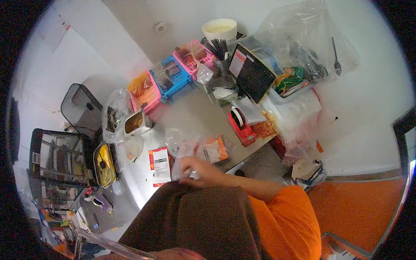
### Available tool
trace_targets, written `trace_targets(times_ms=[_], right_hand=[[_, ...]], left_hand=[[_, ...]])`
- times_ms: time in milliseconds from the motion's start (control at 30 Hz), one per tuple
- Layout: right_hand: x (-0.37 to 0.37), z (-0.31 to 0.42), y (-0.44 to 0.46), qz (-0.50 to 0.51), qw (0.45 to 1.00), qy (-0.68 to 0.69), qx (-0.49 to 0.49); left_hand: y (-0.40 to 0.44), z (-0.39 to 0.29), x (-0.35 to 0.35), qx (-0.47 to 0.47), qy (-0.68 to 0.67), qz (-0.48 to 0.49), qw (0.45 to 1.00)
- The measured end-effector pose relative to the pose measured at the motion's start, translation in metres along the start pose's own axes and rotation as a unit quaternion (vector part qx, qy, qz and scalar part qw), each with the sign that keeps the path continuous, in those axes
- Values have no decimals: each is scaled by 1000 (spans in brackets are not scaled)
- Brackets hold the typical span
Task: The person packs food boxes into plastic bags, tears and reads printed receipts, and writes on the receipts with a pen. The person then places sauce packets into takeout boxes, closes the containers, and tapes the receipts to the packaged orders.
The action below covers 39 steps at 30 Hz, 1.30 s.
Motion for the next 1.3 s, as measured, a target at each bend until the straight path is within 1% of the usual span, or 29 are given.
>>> trace_targets(times_ms=[33, 67, 100, 133, 167, 200, 233, 267, 300, 333, 367, 400, 433, 467, 533, 567, 600, 633, 667, 700, 767, 800, 833, 933, 1033, 1067, 1133, 1233, 1300], right_hand=[[37, -2, -11, -99, 992, -81, -11], [67, -1, -21, -196, 967, -161, -22], [69, -17, -22, -200, 968, -144, -48], [68, -45, -25, -205, 968, -127, -74], [63, -75, -30, -211, 966, -108, -100], [44, -104, -31, -168, 969, -161, -81], [20, -135, -31, -123, 968, -212, -60], [12, -147, -27, -120, 983, -104, -90], [4, -157, -22, -124, 985, 3, -121], [0, -149, -15, -159, 931, 267, -193], [-13, -182, -23, -137, 958, 196, -162], [-26, -214, -31, -119, 977, 120, -128], [-39, -246, -39, -108, 989, 47, -92], [-30, -247, -47, -109, 991, -9, -72], [-19, -242, -59, -109, 986, -120, -35], [-10, -226, -49, -144, 985, -1, -93], [3, -173, -23, -176, 966, 118, -150], [3, -151, -7, -204, 928, 234, -204], [-11, -165, -4, -198, 949, 171, -174], [-31, -192, -8, -194, 965, 107, -144], [-47, -174, 4, -88, 987, -38, -125], [-37, -110, 25, 16, 984, -116, -136], [-37, -79, 33, 119, 963, -192, -145], [-59, -77, 20, 218, 942, -230, -114], [-47, -65, 27, 138, 986, -44, -82], [-29, -67, 29, 55, 993, 18, -104], [9, -71, 25, -111, 974, 138, -141], [52, -67, 8, -181, 961, 145, -152], [89, -37, 7, -222, 971, 43, -76]], left_hand=[[5, -3, 5, 8, 4, -23, 1000], [8, -7, 12, 41, -36, -44, 998], [8, -16, 21, 69, -67, -66, 993], [1, -27, 31, 177, -226, -114, 951], [3, -34, 27, 107, -178, -55, 977], [1, -35, 25, 34, -127, 5, 991], [-2, -42, 19, -39, -75, 64, 994], [-5, -73, 20, -175, -38, 52, 982], [-7, -103, 19, -229, 44, 74, 970], [-11, -141, 22, -280, 126, 95, 947], [-15, -162, 20, -329, 205, 115, 915], [-19, -164, 30, -389, 194, 56, 899], [-6, -157, 47, -306, 109, 30, 945], [3, -148, 62, -218, 21, 3, 976], [14, -94, 67, -67, -36, 61, 995], [10, -52, 45, -46, -21, 122, 991], [5, -27, 25, -7, -26, 198, 980], [-1, -8, 6, 22, -39, 243, 969], [-10, 7, -11, 44, -51, 263, 962], [-15, 18, -21, 58, -62, 262, 961], [-22, 34, -37, 85, -83, 233, 965], [-23, 39, -39, 93, -88, 213, 969], [-23, 43, -41, 99, -91, 193, 972], [-21, 51, -37, 105, -95, 129, 981], [-14, 55, -35, 102, -87, 89, 987], [-11, 55, -35, 99, -85, 79, 988], [-4, 56, -33, 87, -77, 55, 992], [10, 49, -20, 58, -75, 20, 995], [15, 46, -11, 41, -84, 1, 996]])
Point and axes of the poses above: each hand's wrist, its own y-axis towards the middle knuckle, its own x-axis out of the back of the hand, z = x × y, the point moved 9 cm from there along y, towards the middle knuckle
